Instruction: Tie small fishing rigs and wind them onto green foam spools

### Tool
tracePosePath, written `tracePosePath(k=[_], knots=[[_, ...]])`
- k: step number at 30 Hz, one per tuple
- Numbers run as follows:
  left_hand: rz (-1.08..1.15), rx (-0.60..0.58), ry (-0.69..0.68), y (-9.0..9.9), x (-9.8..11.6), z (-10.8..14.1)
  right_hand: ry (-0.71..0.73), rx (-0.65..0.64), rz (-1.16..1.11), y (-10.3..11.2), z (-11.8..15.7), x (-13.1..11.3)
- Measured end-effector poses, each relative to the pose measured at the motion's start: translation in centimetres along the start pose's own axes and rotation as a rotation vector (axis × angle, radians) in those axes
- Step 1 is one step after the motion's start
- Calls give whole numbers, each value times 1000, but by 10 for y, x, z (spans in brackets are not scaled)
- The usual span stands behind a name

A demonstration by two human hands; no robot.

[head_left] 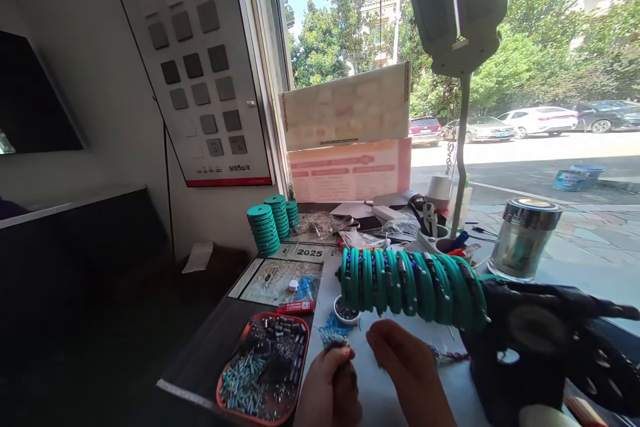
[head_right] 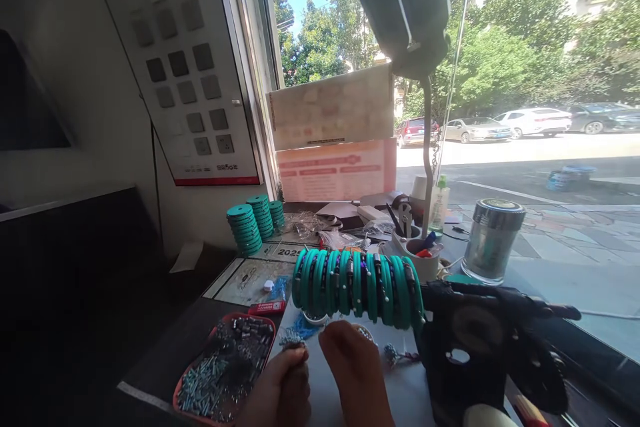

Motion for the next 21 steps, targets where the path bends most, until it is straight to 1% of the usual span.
tracePosePath(k=[6,11,17,21], knots=[[10,-31,42,-6,3,1,46,-61,52,-3,1,3],[8,-19,31,-7,3,3,52,-64,55,-3,2,4],[4,-26,10,-6,2,1,30,1,0,-1,1,2],[0,-38,4,-6,2,1,36,45,47,-1,1,2]])
Point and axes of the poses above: each hand's wrist, its own z-axis away from the middle knuckle, its own y-axis out of the back of the hand, x = y × z, the point moved 4 cm from there along -z, towards the middle knuckle, and after that the axes turned 2 degrees about z, right-handed, at the moved point
